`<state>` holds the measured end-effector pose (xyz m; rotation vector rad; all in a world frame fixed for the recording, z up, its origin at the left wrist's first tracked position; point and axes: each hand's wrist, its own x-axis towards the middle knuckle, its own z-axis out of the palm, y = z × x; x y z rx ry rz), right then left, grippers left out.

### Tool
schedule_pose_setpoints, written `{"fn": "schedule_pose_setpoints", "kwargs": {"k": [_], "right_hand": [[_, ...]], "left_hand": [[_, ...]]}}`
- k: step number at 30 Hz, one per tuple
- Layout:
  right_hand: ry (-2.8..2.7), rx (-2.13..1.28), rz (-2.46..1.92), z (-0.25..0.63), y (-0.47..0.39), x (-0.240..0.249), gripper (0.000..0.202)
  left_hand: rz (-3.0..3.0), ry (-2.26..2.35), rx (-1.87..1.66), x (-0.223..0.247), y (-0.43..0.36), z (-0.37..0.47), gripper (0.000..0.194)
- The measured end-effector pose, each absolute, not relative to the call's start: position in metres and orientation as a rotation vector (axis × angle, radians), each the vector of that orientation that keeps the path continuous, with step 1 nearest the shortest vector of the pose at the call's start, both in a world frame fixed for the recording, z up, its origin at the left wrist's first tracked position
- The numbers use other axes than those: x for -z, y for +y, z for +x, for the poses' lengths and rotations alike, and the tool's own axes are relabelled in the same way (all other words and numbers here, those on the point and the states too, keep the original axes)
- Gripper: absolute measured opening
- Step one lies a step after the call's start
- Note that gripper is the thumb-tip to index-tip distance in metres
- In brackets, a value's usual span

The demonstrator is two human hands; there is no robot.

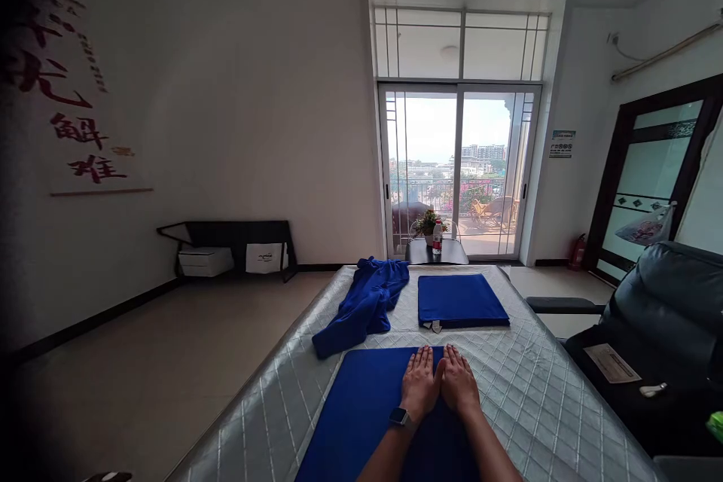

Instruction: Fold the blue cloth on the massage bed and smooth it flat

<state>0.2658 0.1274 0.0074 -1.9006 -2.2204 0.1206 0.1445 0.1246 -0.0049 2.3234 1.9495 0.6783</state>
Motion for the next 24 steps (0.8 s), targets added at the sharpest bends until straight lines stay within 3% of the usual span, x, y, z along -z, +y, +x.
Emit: {"fn": "schedule_pose_setpoints", "kwargs": {"k": [7,24], "right_hand": [[-2.212,-0.129,-1.922,0.262,0.125,-0.014,0.065],[-2.19,-0.177,-1.937,0.261,0.123,-0.019,0.066]], "left_hand": [[2.411,1.95,-0.69,0.017,0.132,0.141,0.053],[2.341,2.017,-0.755,0.019,0.129,0.139,0.056]]}}
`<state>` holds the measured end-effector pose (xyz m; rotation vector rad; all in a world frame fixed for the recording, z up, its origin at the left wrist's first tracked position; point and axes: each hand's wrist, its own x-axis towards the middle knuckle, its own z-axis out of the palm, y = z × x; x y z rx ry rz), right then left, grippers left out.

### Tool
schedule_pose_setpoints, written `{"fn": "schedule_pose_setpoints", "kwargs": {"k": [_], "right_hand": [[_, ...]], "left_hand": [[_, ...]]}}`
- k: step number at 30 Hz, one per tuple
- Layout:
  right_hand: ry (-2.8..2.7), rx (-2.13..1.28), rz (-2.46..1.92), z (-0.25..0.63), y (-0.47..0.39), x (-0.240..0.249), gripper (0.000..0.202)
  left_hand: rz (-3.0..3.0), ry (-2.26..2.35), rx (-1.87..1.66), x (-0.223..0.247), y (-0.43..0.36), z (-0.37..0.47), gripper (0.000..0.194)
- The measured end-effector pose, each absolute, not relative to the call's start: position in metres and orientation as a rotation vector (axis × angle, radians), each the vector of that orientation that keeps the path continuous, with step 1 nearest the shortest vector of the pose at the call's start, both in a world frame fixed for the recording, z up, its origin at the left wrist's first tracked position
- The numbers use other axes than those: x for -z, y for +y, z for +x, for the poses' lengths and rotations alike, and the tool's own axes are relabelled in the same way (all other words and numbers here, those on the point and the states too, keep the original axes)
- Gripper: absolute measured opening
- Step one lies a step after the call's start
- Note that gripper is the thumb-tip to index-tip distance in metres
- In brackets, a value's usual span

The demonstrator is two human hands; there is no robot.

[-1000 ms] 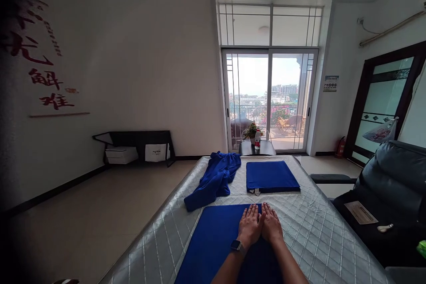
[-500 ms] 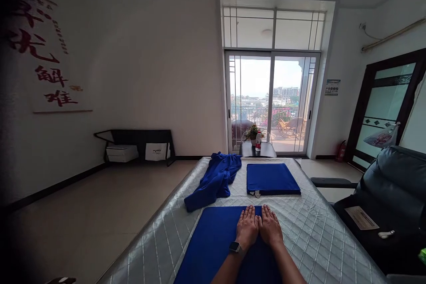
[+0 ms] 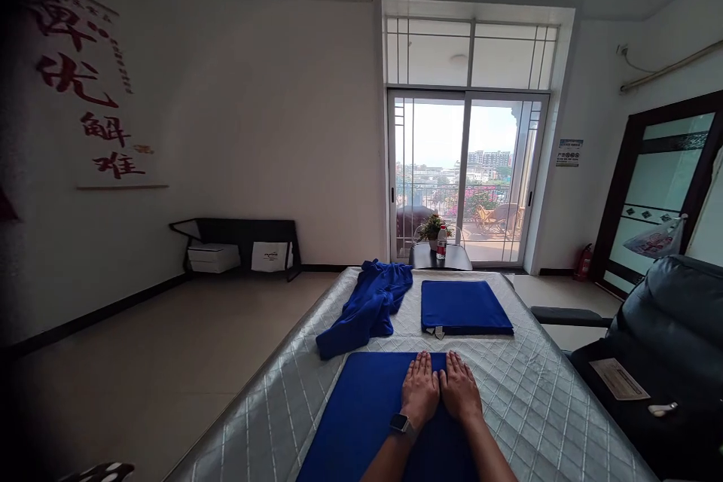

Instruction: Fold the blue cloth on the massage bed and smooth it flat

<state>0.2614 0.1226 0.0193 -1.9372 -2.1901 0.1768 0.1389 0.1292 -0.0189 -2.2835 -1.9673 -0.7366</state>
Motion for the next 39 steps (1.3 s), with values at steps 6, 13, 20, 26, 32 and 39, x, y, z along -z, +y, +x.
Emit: {"fn": "schedule_pose_setpoints", "kwargs": {"k": [6,13,20,26,32,39], "right_hand": [[-2.201,-0.13,-1.929,0.261,0.123,-0.018,0.066],[-2.191,-0.133,-1.946,0.261,0.123,-0.017,0.066],[-2.176,-0.151,-1.951,0.26,0.122,-0.02,0.066],[-2.168,-0.143,-1.949,0.261,0.121,-0.02,0.066],[-2.17,-0.134,-1.952,0.261,0.121,-0.019,0.066],[-2.163,-0.154,-1.954,0.26,0.12,-0.021,0.066]], "left_hand": [[-2.234,-2.027,0.71,0.017,0.127,0.13,0.056],[-2.243,-1.98,0.718,0.018,0.126,0.125,0.054],[-2.237,-1.993,0.658,0.013,0.125,0.105,0.054],[-2.184,-2.002,0.59,0.012,0.123,0.081,0.054],[-2.125,-1.989,0.589,0.014,0.124,0.059,0.052],[-2.117,-2.0,0.553,0.016,0.128,0.037,0.053]]}}
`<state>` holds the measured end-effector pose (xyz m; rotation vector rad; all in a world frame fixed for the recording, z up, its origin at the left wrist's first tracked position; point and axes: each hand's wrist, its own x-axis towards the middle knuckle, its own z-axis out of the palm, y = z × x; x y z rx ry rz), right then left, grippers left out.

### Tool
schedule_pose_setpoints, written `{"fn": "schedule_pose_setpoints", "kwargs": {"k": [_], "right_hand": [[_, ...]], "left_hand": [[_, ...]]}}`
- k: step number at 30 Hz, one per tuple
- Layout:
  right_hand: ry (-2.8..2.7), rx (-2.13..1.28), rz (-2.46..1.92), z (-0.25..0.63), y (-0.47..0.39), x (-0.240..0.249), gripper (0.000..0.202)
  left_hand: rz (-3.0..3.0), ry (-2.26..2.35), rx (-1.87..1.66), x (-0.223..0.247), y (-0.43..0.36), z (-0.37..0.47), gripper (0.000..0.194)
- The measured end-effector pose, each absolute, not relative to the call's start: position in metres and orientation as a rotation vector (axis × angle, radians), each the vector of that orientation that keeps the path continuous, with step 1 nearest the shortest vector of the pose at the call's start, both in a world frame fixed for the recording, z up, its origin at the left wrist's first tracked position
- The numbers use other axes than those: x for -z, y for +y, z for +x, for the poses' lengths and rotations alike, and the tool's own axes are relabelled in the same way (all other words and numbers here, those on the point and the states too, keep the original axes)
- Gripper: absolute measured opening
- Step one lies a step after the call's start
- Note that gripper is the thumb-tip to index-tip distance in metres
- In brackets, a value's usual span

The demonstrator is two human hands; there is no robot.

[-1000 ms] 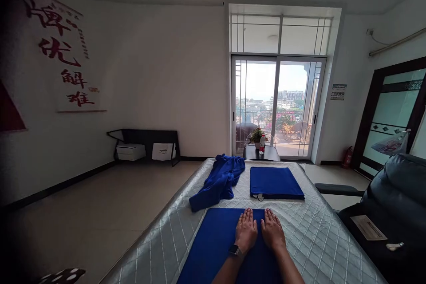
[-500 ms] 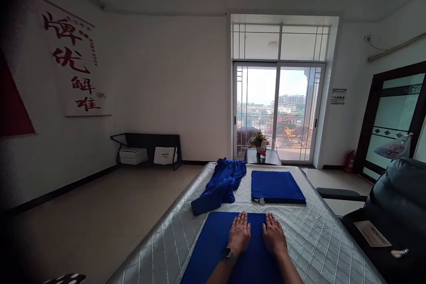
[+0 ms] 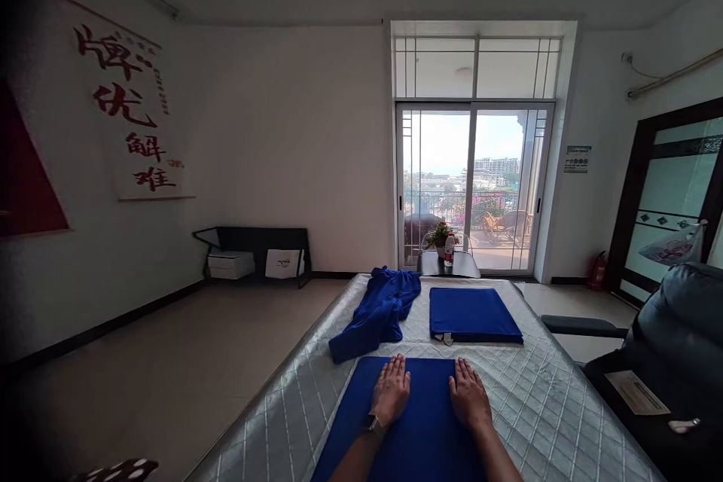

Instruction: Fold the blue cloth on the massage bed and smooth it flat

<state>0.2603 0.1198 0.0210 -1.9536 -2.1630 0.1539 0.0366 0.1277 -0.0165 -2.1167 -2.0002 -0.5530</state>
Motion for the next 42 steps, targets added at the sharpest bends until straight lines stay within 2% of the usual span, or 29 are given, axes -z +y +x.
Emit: {"fn": "schedule_pose_setpoints", "kwargs": {"k": [29,42], "right_hand": [[-2.19,-0.163,-1.942,0.262,0.119,-0.023,0.067],[-2.203,-0.13,-1.959,0.261,0.124,-0.016,0.067]], "left_hand": [[-2.006,-2.018,0.436,0.021,0.13,-0.051,0.051],[-1.992,-2.012,0.474,0.025,0.132,-0.057,0.052]]}}
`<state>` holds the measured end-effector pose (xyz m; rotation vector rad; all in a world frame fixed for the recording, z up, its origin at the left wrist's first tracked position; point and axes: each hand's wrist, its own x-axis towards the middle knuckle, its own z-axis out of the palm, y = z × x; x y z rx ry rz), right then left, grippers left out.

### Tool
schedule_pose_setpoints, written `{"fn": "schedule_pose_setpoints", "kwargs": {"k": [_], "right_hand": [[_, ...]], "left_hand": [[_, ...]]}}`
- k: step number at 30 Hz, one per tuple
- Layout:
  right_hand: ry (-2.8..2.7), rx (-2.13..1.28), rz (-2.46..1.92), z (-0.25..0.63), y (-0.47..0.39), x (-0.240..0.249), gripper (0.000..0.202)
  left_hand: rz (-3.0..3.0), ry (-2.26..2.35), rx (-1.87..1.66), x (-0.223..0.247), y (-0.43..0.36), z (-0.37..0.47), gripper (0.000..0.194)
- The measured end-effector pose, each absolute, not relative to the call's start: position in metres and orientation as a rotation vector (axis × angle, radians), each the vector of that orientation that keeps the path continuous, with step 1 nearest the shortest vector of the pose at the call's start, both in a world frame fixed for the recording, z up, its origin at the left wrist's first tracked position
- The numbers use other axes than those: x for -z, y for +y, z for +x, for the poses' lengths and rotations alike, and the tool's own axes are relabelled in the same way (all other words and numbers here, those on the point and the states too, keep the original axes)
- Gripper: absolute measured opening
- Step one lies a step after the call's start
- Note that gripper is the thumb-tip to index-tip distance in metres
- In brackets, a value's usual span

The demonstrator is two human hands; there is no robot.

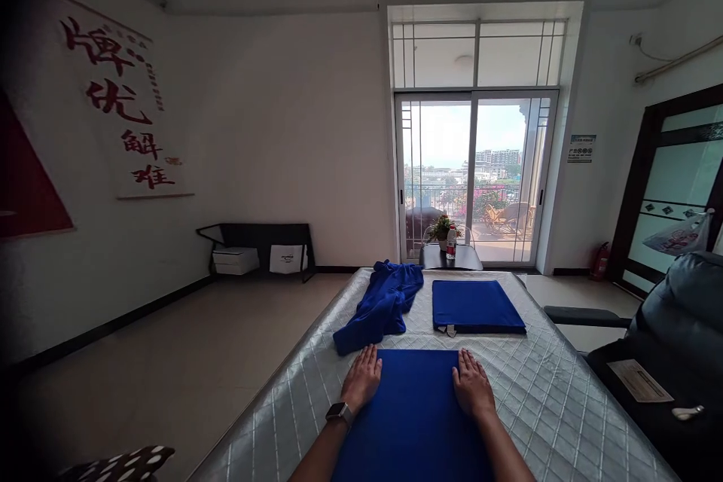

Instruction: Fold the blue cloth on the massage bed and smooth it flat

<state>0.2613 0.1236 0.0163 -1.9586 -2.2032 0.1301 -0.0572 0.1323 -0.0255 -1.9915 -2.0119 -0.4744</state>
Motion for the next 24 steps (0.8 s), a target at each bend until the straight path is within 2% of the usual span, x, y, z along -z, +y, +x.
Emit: {"fn": "schedule_pose_setpoints", "kwargs": {"k": [24], "right_hand": [[-2.184,-0.18,-2.011,0.2597,0.127,-0.0131,0.069]], "left_hand": [[-1.981,-1.961,0.485,0.0236,0.1291,-0.0566,0.05]]}}
